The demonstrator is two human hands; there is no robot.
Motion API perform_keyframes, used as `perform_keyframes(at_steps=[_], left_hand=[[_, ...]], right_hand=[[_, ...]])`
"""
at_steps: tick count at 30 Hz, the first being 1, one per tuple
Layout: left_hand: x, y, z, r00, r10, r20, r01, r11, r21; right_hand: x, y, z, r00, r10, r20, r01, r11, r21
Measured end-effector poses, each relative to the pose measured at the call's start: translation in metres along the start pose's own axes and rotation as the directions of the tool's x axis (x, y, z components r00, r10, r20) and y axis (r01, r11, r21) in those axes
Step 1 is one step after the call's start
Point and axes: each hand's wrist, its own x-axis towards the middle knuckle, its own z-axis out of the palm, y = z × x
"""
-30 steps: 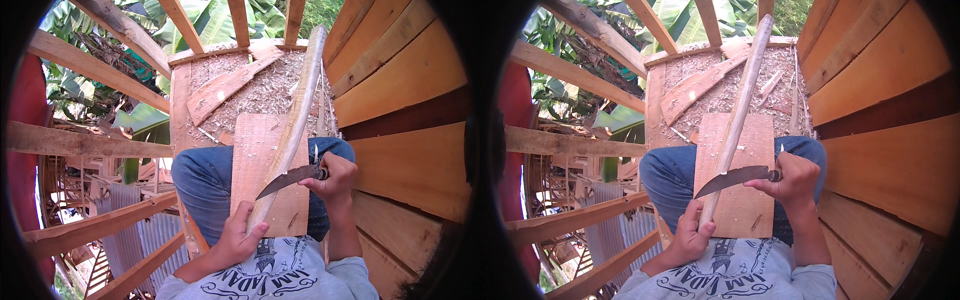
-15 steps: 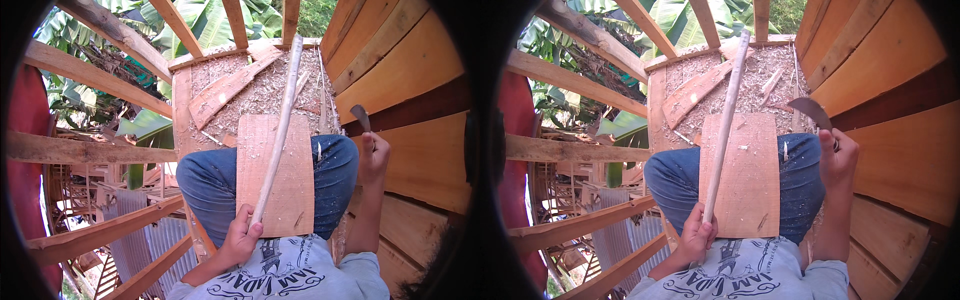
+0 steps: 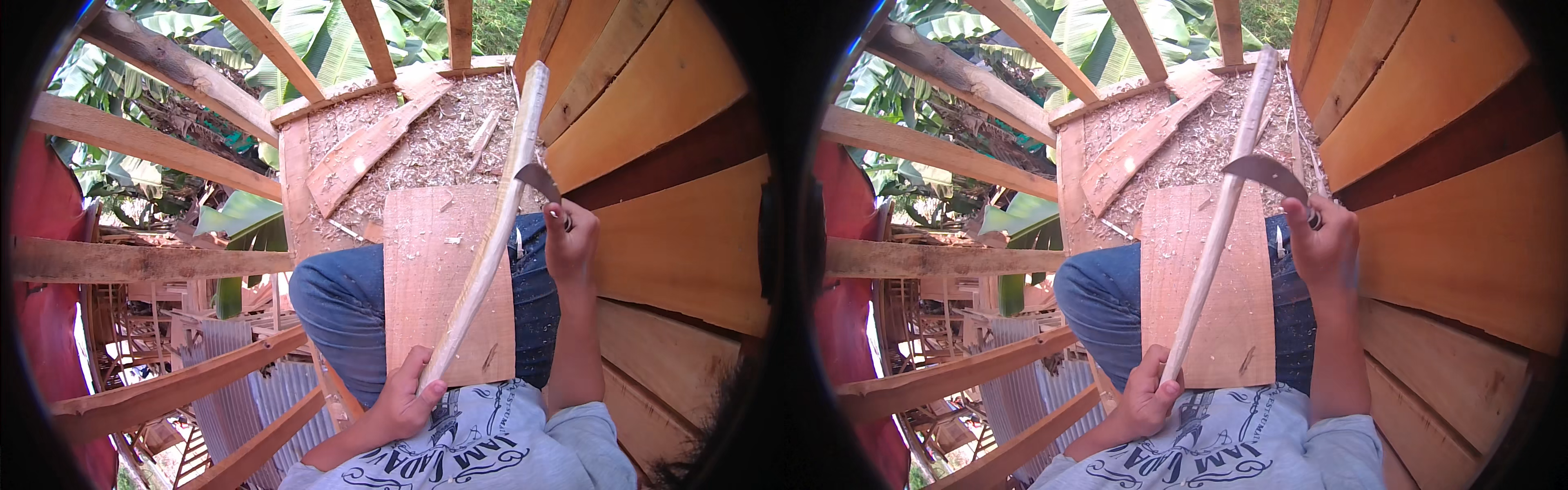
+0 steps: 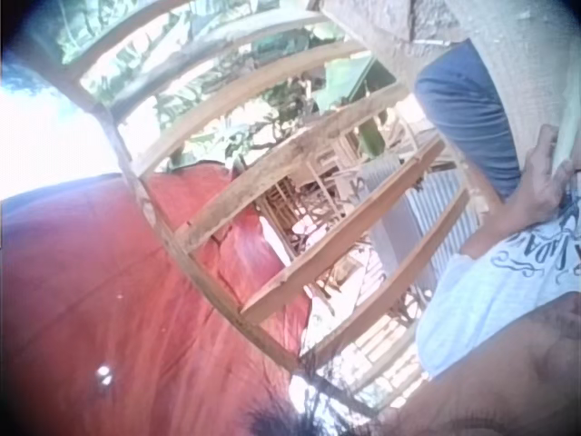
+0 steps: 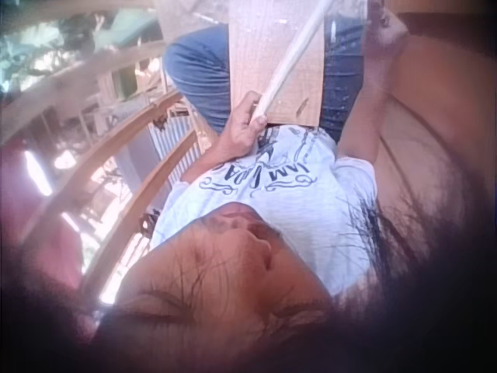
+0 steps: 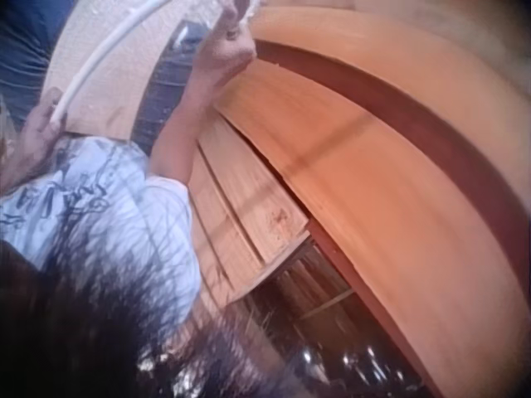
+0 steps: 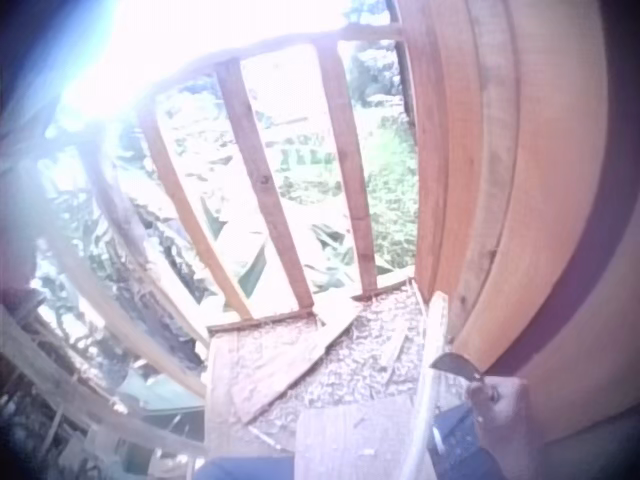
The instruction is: The person sits cross-legged on a wooden platform and uses a curved knife to shave and shape a long, thin piece of wood. They repeatedly scrape the surface of the wood, creating shavings, and rotate the piece to work on different sides.
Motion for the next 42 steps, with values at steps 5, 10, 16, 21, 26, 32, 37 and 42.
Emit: perform_keyframes(at_steps=[5,10,16,21,26,32,37,42], left_hand=[[-0.002,-0.006,-0.003,0.998,-0.054,0.026,0.057,0.992,-0.111],[0.008,0.004,-0.014,0.967,0.146,-0.208,-0.104,0.974,0.202],[0.007,0.023,-0.011,0.963,0.182,-0.198,-0.090,0.912,0.400],[0.006,0.034,-0.007,0.957,0.213,-0.199,-0.120,0.910,0.397],[0.007,0.033,-0.009,0.956,0.220,-0.194,-0.140,0.924,0.356],[-0.008,0.005,-0.007,0.981,0.181,-0.075,-0.146,0.929,0.339],[-0.002,-0.023,-0.029,0.985,0.096,-0.143,-0.100,0.995,-0.018],[0.012,-0.007,-0.044,0.995,0.064,-0.076,-0.087,0.930,-0.358]], right_hand=[[0.004,0.008,-0.028,0.999,0.045,-0.002,-0.044,0.994,0.103],[-0.060,-0.036,-0.001,0.863,-0.373,0.341,0.429,0.897,-0.105],[-0.033,-0.019,-0.003,0.848,-0.504,0.165,0.530,0.805,-0.265],[-0.023,-0.023,-0.002,0.851,-0.514,0.105,0.523,0.817,-0.244],[-0.024,-0.023,0.000,0.863,-0.493,0.109,0.503,0.826,-0.255],[0.023,0.031,-0.026,0.978,0.145,-0.147,-0.141,0.989,0.037],[0.003,-0.008,-0.043,0.947,0.248,0.204,-0.314,0.847,0.428],[-0.057,-0.061,0.009,0.830,-0.286,0.479,0.284,0.956,0.079]])
